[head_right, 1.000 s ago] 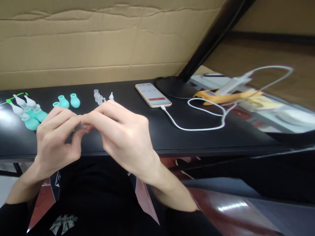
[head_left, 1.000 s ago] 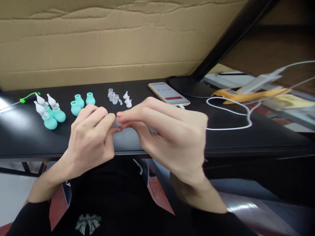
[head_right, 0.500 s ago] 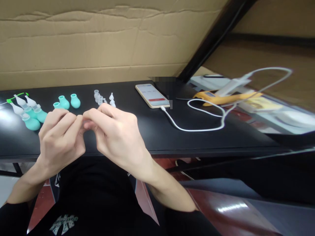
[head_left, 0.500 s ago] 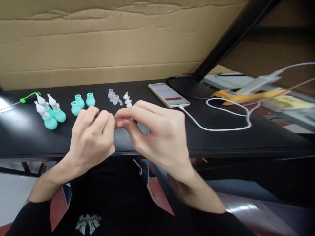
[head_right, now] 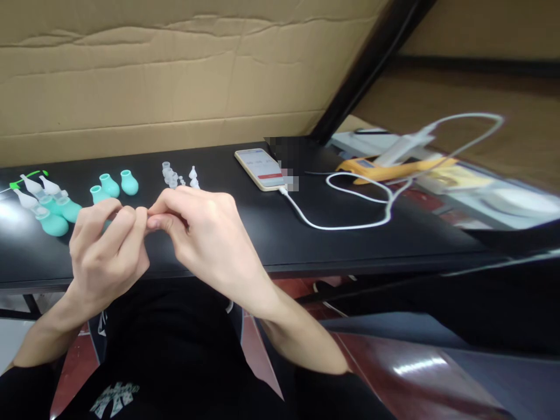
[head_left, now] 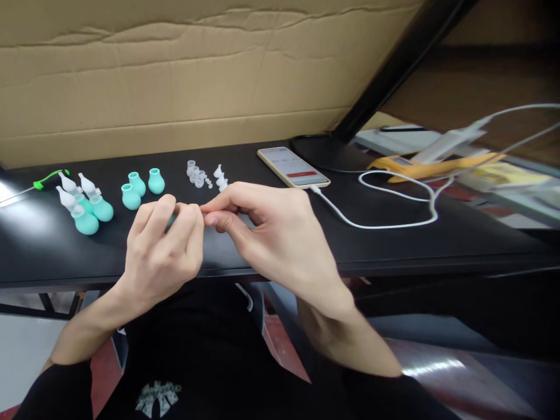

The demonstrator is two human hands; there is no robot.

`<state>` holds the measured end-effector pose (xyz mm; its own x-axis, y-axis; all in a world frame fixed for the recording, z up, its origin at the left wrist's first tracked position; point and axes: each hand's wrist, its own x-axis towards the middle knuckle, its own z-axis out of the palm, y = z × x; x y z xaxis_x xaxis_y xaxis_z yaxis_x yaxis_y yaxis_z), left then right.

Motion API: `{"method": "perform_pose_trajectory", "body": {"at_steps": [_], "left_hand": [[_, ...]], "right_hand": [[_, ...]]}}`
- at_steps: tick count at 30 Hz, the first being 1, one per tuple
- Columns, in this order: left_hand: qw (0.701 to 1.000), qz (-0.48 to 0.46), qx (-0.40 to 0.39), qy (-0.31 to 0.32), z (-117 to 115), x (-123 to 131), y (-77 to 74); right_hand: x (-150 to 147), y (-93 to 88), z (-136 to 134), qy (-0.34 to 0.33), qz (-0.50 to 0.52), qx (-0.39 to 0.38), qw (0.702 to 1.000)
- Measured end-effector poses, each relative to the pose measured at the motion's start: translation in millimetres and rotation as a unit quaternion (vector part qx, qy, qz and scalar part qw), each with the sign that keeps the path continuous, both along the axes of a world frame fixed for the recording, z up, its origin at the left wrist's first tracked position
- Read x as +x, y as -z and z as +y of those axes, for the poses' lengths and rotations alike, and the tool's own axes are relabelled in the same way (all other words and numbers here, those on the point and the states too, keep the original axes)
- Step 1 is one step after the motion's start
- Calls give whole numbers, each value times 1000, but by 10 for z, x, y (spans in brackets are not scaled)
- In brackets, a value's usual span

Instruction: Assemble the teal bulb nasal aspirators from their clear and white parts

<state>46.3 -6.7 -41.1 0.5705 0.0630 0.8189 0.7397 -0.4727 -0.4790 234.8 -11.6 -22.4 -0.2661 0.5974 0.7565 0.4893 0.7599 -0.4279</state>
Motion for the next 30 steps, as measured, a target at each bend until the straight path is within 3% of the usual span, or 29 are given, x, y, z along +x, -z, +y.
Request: {"method": "perform_pose_trajectory", "body": {"at_steps": [6,9,13,23,27,30], "left_hand": [[1000,4,10,5,37,-22,-10],[999,-19,-26,17,77,-80,-24],[994,-39,-98,32,93,-132,-65],[964,-79,-231,107,-28,-201,-159],[957,-38,-277,77,1,-276,-192],[960,-30,-272,64,28,-310,-202]], "right_hand": [[-81,50,30,-27,78,-81,993],[-158,92,35,-10,97,-23,995],[-198,112,-25,34,45,70,996],[-69,96,27,-64,-4,172,983],[-29,112,58,-68,-48,156,984],[77,24,187,-50,-82,109,989]]}}
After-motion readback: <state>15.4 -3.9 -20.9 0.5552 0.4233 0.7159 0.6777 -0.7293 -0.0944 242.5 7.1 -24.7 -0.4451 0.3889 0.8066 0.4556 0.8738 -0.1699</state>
